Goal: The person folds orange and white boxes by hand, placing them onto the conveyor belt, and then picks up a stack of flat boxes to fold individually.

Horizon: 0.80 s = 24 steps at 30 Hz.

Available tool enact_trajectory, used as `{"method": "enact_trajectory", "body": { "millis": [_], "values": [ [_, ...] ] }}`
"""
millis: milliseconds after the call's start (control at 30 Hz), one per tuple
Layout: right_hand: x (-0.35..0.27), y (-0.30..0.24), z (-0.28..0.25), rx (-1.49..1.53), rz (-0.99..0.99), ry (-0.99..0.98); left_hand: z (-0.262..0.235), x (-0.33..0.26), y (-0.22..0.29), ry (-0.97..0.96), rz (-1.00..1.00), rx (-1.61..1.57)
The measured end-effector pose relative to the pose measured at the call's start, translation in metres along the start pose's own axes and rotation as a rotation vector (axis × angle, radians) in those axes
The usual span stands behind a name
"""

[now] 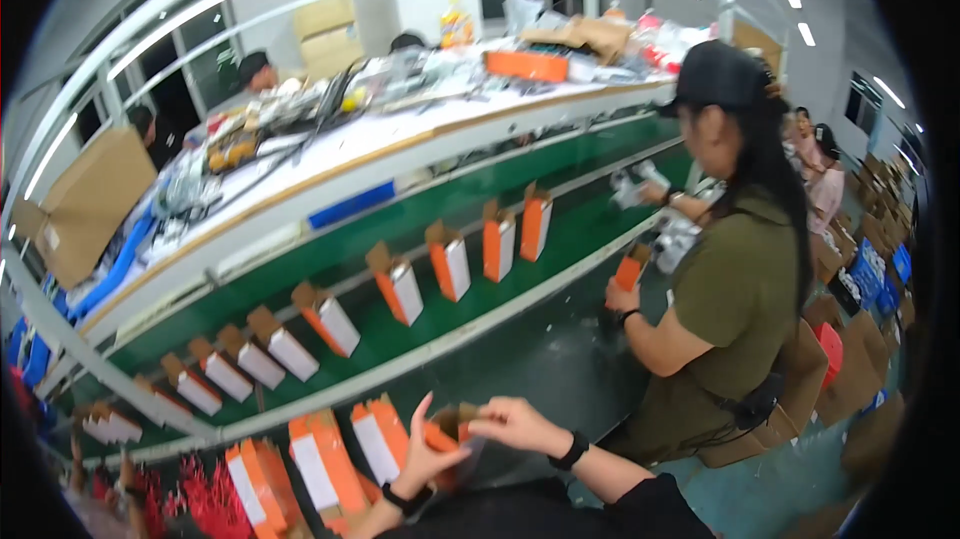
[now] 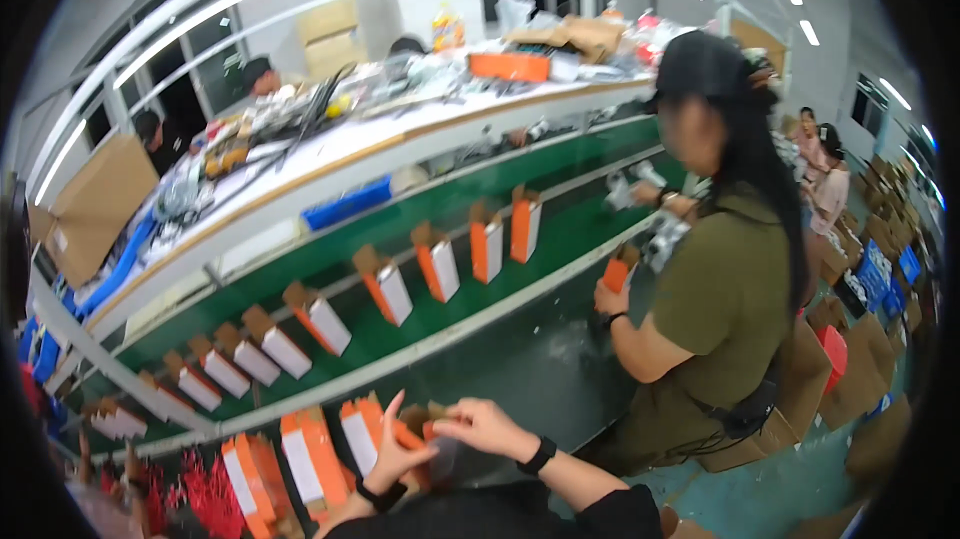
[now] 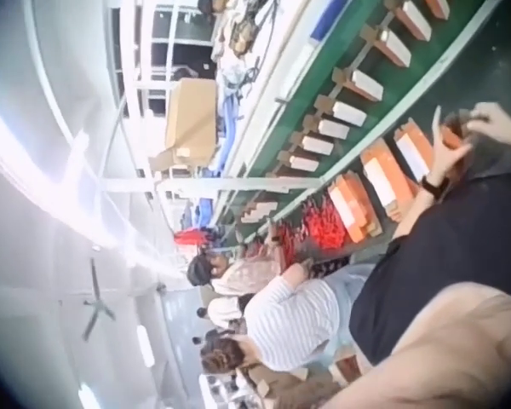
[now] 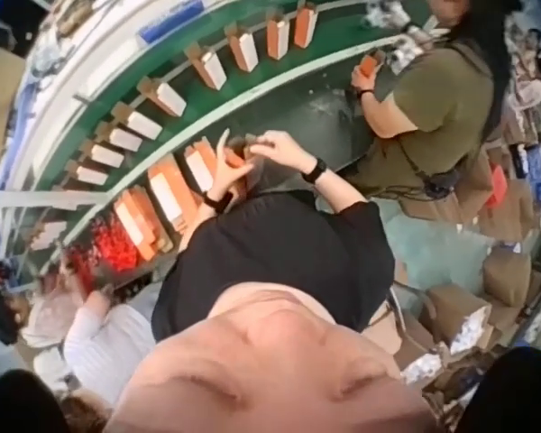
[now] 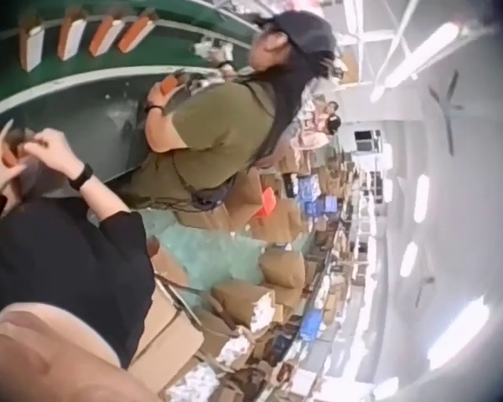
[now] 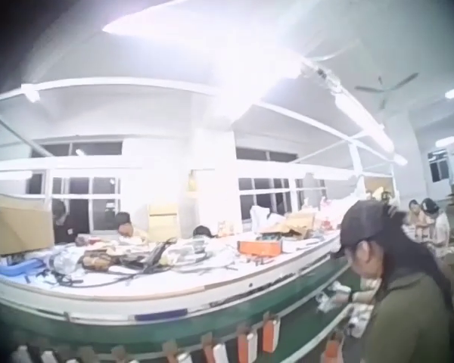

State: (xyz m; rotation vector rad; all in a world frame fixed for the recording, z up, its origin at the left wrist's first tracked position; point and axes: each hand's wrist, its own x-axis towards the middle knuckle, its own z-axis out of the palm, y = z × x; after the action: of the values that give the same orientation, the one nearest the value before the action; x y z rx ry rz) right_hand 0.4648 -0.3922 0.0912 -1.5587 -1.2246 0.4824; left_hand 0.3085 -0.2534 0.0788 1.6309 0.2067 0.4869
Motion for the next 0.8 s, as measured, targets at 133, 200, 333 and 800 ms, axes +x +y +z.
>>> {"method": "enact_trajectory", "body": {
  "millis": [133, 200, 333, 800],
  "values": [
    [0.008, 0.029, 0.019, 0.097, 0.130, 0.104, -0.009, 0.008, -0.047, -0.120, -0.108, -0.135],
    [0.013, 0.019, 0.017, 0.597, 0.763, -0.131, -0.011, 0.003, -0.055, -0.209, -0.132, -0.085],
    [0.002, 0.028, 0.029, 0.082, 0.363, -0.084, 0.001, -0.004, -0.040, -0.205, -0.106, -0.071],
    [0.004, -0.021, 0.000, 0.123, 0.562, -0.459, 0.031, -0.031, -0.019, 0.134, -0.132, 0.220]
  ]
}}
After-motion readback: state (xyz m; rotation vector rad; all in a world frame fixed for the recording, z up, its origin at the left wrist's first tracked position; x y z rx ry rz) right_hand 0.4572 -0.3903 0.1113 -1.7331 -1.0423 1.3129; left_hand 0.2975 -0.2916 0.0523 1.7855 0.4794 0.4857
